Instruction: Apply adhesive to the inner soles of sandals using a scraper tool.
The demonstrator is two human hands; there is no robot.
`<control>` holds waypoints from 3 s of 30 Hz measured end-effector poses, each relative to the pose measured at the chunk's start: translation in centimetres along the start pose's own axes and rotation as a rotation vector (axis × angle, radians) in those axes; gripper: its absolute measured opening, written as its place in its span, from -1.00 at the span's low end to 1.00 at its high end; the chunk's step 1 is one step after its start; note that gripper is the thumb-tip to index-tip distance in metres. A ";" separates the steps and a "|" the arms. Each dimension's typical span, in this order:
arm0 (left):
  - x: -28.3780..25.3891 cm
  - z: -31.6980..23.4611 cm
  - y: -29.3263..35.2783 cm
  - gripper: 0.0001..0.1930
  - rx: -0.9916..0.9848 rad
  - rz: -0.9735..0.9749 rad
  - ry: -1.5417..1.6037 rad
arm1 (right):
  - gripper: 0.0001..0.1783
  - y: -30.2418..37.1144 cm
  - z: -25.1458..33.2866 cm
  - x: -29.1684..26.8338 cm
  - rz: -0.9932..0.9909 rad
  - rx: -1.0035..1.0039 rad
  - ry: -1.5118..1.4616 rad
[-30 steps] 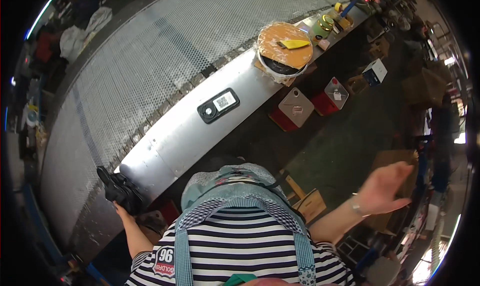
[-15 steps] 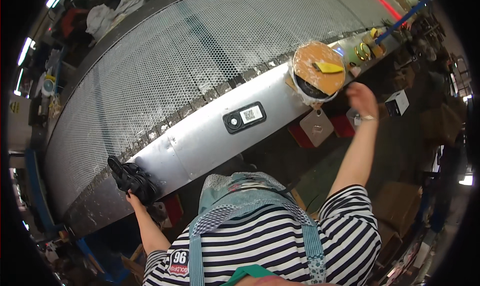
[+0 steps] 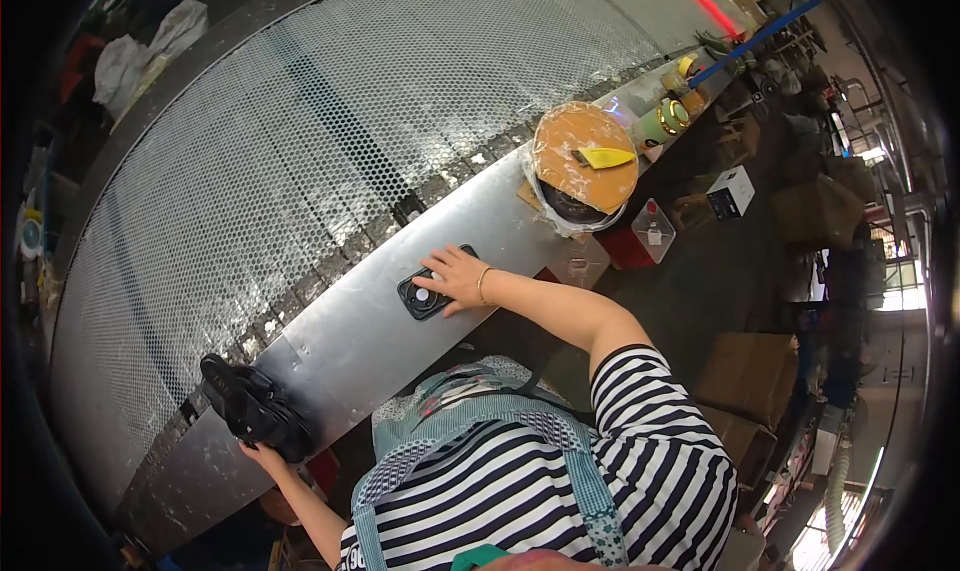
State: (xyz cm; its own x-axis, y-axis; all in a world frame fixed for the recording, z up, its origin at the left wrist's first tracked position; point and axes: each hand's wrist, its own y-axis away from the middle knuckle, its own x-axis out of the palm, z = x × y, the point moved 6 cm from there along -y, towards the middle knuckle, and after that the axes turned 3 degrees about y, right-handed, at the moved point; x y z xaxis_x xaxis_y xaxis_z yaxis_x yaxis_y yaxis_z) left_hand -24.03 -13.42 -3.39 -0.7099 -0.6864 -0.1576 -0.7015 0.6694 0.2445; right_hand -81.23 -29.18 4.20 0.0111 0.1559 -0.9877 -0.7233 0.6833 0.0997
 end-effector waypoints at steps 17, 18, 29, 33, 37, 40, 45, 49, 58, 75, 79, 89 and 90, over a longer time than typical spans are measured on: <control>-1.5 -8.4 4.5 -0.47 0.204 -0.704 -0.510 | -0.25 30.5 -11.3 -7.5 -0.689 0.560 -2.412; -0.1 -11.9 5.6 -0.48 0.354 -0.809 -0.630 | -0.24 34.9 -13.9 -7.8 -0.807 0.481 -2.437; 72.7 -29.8 28.2 -0.61 0.881 0.887 -0.386 | -0.32 52.7 -43.6 0.7 -0.908 0.932 -2.306; 95.4 -25.7 38.2 -0.54 0.769 1.342 -0.563 | -0.33 52.7 -47.9 2.3 -0.756 0.988 -2.247; 107.1 -19.5 47.7 -0.49 0.499 1.640 -0.803 | -0.36 53.4 -49.3 3.3 -0.588 0.920 -2.323; 110.7 -14.6 49.6 -0.45 0.389 1.707 -1.019 | -0.41 54.4 -52.0 5.5 -0.453 1.189 -2.057; 111.9 -11.4 53.6 -0.24 0.845 1.585 -1.428 | -0.40 53.9 -56.0 4.6 -0.244 1.188 -1.797; 111.4 -11.7 52.4 -0.17 1.026 1.445 -1.440 | -0.41 51.0 -57.2 0.4 -0.430 0.977 -2.122; 112.6 -14.3 55.0 -0.33 1.047 1.464 -1.315 | -0.50 53.4 -55.6 3.8 -1.481 1.170 -1.900; 114.7 -11.8 56.3 -0.40 0.766 1.600 -0.969 | -0.30 52.0 -62.3 2.0 -1.316 1.564 -0.596; 116.0 -12.2 55.4 -0.33 0.588 1.621 -0.862 | -0.33 51.5 -63.1 2.3 -1.480 1.472 -0.577; 96.4 -30.4 41.9 -0.58 0.831 1.164 -0.493 | -0.64 51.9 -47.2 2.0 -0.899 1.187 -1.118; 91.5 -31.5 39.7 -0.60 0.820 1.060 -0.464 | -0.65 49.9 -43.7 2.0 -0.729 1.077 -1.244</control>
State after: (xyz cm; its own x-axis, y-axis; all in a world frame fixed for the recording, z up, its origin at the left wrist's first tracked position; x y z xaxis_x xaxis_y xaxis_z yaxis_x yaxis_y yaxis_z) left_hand -114.85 -58.57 22.09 -0.7580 0.2840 -0.5872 0.4449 0.8834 -0.1471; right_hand -147.48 -25.98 1.96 0.9142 -0.3151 -0.2550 0.3785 0.8886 0.2589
